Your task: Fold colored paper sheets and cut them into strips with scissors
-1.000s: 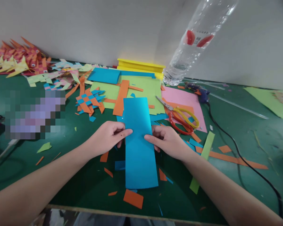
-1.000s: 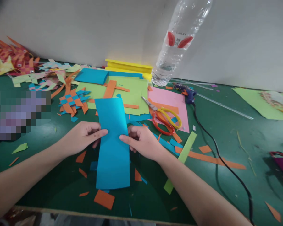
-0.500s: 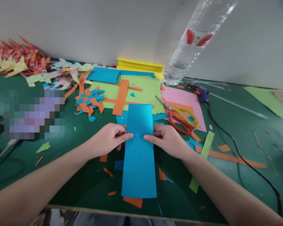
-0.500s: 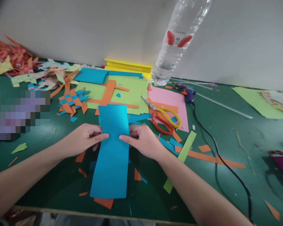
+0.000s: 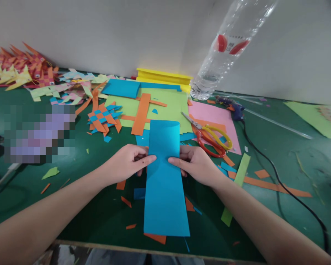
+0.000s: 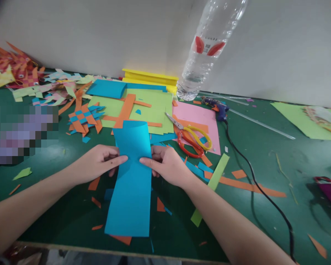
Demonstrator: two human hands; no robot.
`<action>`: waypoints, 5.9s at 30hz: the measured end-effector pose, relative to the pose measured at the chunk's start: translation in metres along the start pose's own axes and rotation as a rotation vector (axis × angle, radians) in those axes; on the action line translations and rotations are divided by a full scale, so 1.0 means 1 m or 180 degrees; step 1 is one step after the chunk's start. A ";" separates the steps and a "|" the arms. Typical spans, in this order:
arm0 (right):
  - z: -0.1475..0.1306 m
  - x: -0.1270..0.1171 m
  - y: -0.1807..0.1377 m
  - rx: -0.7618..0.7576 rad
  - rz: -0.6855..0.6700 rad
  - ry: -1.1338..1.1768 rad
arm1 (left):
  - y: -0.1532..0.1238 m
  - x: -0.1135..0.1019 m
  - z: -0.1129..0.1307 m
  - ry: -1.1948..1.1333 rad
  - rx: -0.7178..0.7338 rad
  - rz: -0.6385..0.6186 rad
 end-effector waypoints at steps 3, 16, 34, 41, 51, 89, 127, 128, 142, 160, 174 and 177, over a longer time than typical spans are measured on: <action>-0.001 0.000 0.000 -0.0027 -0.0010 -0.0022 | -0.001 0.000 0.000 -0.0117 0.0017 0.0010; 0.000 0.000 -0.001 0.0067 -0.0157 -0.0492 | 0.001 -0.005 -0.001 -0.0106 0.0086 0.0234; -0.002 0.000 0.000 -0.0015 -0.0073 -0.0046 | 0.001 -0.001 0.000 0.0082 -0.0053 0.0050; -0.001 -0.001 0.000 0.0008 -0.0086 -0.0096 | 0.000 0.000 -0.001 -0.0043 -0.0061 0.0016; 0.003 -0.001 0.000 0.0021 -0.0174 -0.0379 | 0.000 -0.005 0.000 -0.0206 0.0069 0.0225; 0.004 0.001 0.000 0.0156 -0.0202 -0.0123 | -0.001 -0.006 0.000 -0.0380 0.0123 0.0257; -0.002 0.001 0.001 -0.0098 -0.0081 0.0053 | -0.001 -0.001 0.005 -0.0308 0.0123 0.0190; -0.002 0.001 0.001 -0.0104 -0.0075 0.0063 | -0.001 -0.002 0.005 -0.0301 0.0123 0.0194; -0.006 -0.002 -0.001 -0.0041 0.0017 -0.0114 | 0.000 0.000 0.007 0.0037 0.0275 0.0099; -0.005 -0.004 0.000 -0.0070 0.0089 -0.0255 | 0.000 0.000 0.004 0.0173 0.0186 0.0066; -0.002 -0.005 0.000 -0.0159 0.0142 -0.0409 | 0.001 0.001 0.003 0.0038 0.0149 0.0093; 0.000 -0.005 0.000 -0.0166 0.0141 -0.0358 | 0.000 0.001 0.003 -0.0004 0.0154 0.0114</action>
Point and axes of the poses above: each hand's wrist, its own y-axis towards the middle knuckle, its own x-axis out of the palm, z = x × y, the point moved 6 cm from there along y, towards the middle knuckle, and after that the axes turned 15 degrees about -y, right-handed, at the moved point
